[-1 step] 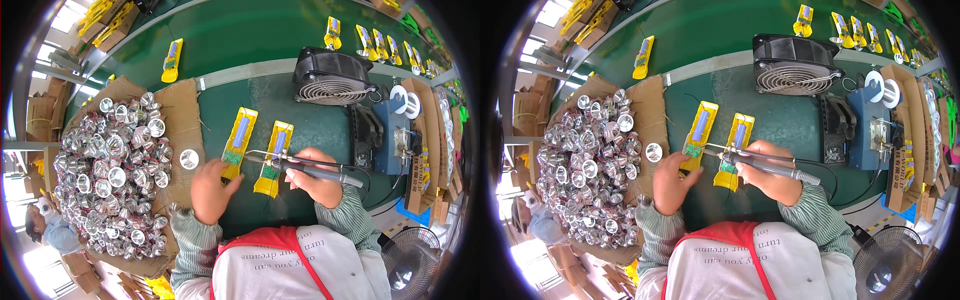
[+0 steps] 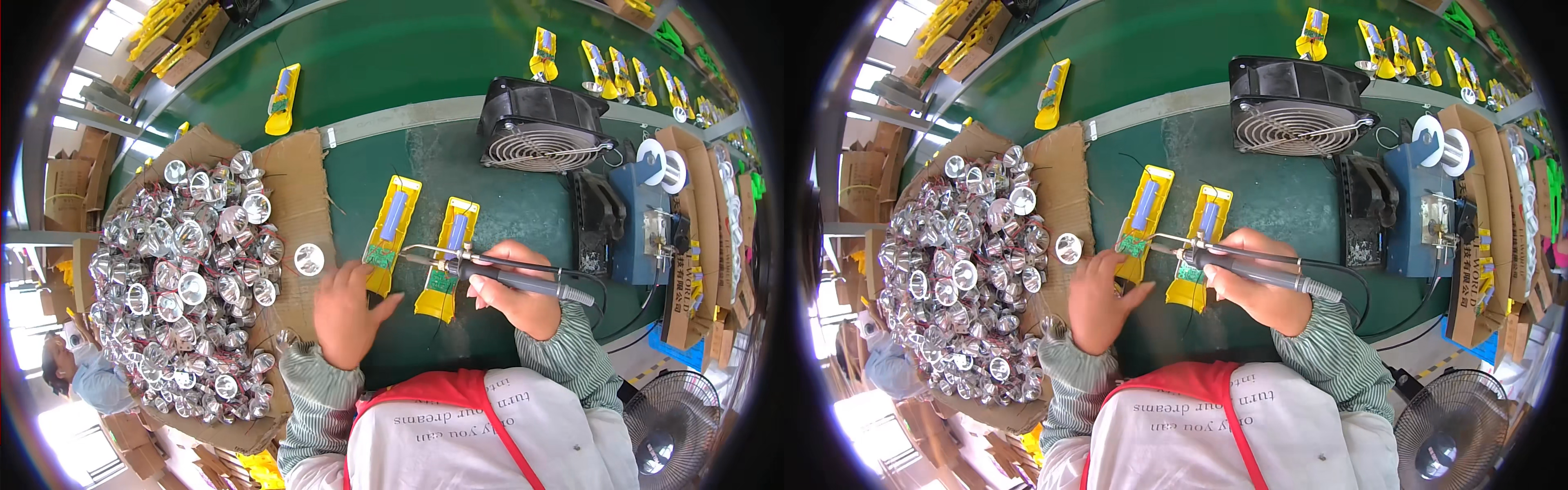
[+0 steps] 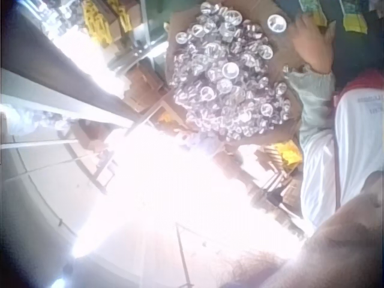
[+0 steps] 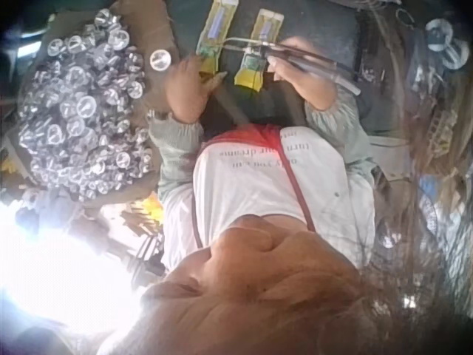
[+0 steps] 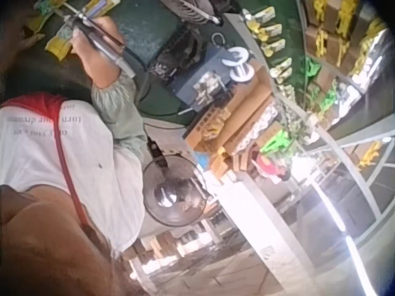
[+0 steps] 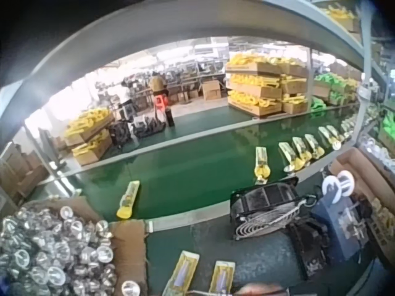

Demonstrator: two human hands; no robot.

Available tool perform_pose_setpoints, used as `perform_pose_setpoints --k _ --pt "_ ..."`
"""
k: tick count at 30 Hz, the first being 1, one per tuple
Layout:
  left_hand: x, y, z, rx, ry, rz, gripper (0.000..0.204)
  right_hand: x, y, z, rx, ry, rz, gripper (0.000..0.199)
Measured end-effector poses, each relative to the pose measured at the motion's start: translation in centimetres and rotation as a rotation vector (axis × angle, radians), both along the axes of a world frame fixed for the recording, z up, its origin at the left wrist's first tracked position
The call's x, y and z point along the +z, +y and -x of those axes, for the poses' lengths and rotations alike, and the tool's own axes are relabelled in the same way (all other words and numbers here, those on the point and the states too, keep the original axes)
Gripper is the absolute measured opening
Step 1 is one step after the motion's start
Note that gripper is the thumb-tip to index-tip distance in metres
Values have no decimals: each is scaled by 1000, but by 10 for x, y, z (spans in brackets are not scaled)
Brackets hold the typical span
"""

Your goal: The person solders electronic components and wires to flashlight housings using a soldering iron and places the assembled flashlights onto a conveyor belt and into a cardboard box.

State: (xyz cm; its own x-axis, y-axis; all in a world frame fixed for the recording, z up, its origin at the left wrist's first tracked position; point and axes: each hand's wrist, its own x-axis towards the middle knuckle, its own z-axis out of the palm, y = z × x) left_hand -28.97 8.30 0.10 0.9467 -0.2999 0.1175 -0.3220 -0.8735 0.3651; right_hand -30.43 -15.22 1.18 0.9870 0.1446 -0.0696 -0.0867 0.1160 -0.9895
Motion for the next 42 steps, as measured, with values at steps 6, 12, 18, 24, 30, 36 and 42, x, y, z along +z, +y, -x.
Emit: perform_pose_setpoints --k 6,12,18,24,30,36,42 --pt "18 -6 -2 102 61 120 35 2 -10 5 -68 8 -64 12" --pt "40 -8 -60 96 -19 185 34 5 -26 8 -119 20 -57 13" --pt "11 -41 -181 24 217 250 36 7 -38 10 -189 51 -49 14" --pt "-6 -98 -275 -113 261 663 54 3 -46 7 -246 100 -47 16" --pt "5 -77 -287 -61 297 -41 75 2 -49 1 -243 153 -28 15" --pt "-2 -65 -220 -17 130 -405 78 4 -49 -1 -197 90 9 12" --pt "-7 -36 -170 -3 105 28 74 7 -42 4 -214 77 -75 13"
